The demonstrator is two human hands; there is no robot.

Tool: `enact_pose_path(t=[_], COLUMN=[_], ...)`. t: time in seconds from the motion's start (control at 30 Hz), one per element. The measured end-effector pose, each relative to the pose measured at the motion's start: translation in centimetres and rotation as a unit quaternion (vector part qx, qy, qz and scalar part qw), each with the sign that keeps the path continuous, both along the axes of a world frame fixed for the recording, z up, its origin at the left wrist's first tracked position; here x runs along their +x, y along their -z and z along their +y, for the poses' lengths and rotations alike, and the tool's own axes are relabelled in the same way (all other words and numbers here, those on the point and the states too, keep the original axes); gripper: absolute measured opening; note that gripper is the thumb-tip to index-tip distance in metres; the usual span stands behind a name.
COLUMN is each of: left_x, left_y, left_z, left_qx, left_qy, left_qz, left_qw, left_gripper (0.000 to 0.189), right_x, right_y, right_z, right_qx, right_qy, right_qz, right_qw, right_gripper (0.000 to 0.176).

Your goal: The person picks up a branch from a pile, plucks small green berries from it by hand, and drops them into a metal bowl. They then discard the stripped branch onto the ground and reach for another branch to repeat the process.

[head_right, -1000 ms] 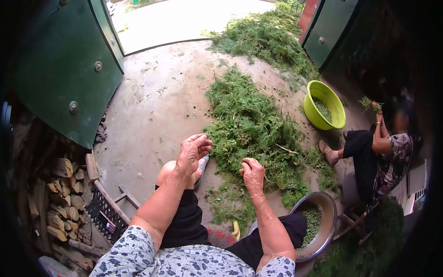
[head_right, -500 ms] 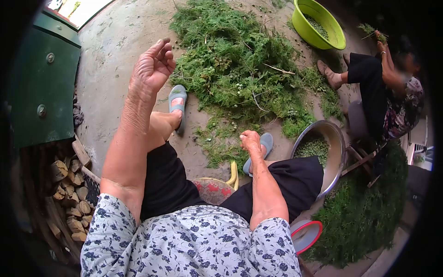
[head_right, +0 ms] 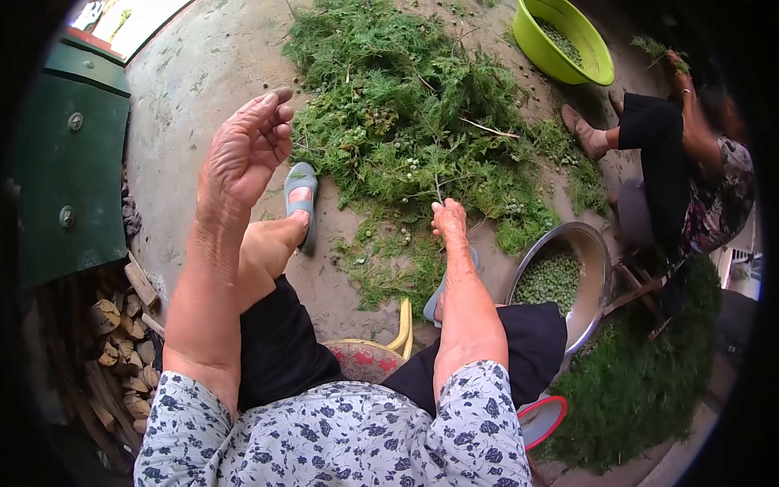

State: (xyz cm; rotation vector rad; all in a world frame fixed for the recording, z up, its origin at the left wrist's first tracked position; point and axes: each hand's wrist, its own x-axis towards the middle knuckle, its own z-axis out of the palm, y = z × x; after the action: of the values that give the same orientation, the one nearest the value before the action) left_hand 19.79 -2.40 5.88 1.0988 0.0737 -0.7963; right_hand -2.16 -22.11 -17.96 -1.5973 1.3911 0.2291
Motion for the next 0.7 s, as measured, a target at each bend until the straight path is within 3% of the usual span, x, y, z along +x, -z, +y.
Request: enact_pose_path(t=[0.07, 0.1, 0.13, 0.2, 0.33, 0.47, 0.53, 0.7], left_x=[-0.2, -0.3, -0.3, -0.3, -0.8, -1.3, -1.5, -3.1], left_y=[-0.2, -0.2, -0.2, -0.1, -0.1, 0.6, 1.1, 1.1], left_z=[-0.2, -0.3, -0.4, -0.7, -1.2, -1.4, -1.3, -1.3], left_qx=[0.008, 0.009, 0.009, 0.006, 0.017, 0.019, 0.014, 0.04], left_qy=[0.003, 0.006, 0.01, 0.011, 0.013, 0.018, 0.023, 0.076], left_qz=[-0.002, -0.006, -0.01, -0.012, -0.008, -0.003, -0.003, -0.053], left_qw=[1.0, 1.0, 1.0, 1.0, 1.0, 1.0, 1.0, 0.995], left_gripper=[0.024, 0.024, 0.024, 0.023, 0.021, 0.019, 0.019, 0.018], right_x=[-0.1, -0.7, -0.8, -0.7, -0.9, -1.2, -0.9, -1.1], right_y=[0.6, 2.3, 1.8, 0.5, -5.0, -9.1, -11.3, -16.4], right_z=[-0.2, 0.1, 0.5, 1.5, 4.3, 6.1, 6.5, 7.8], right_qx=[-0.022, -0.121, -0.122, -0.106, -0.033, -0.016, 0.046, 0.07], right_qy=[-0.041, -0.027, -0.026, 0.086, 0.18, 0.194, 0.205, 0.178], right_qz=[0.005, -0.046, -0.047, -0.163, -0.302, -0.369, -0.451, -0.475], right_qw=[0.999, 0.991, 0.991, 0.977, 0.936, 0.909, 0.868, 0.859], right_gripper=[0.031, 0.022, 0.022, 0.021, 0.019, 0.018, 0.021, 0.024])
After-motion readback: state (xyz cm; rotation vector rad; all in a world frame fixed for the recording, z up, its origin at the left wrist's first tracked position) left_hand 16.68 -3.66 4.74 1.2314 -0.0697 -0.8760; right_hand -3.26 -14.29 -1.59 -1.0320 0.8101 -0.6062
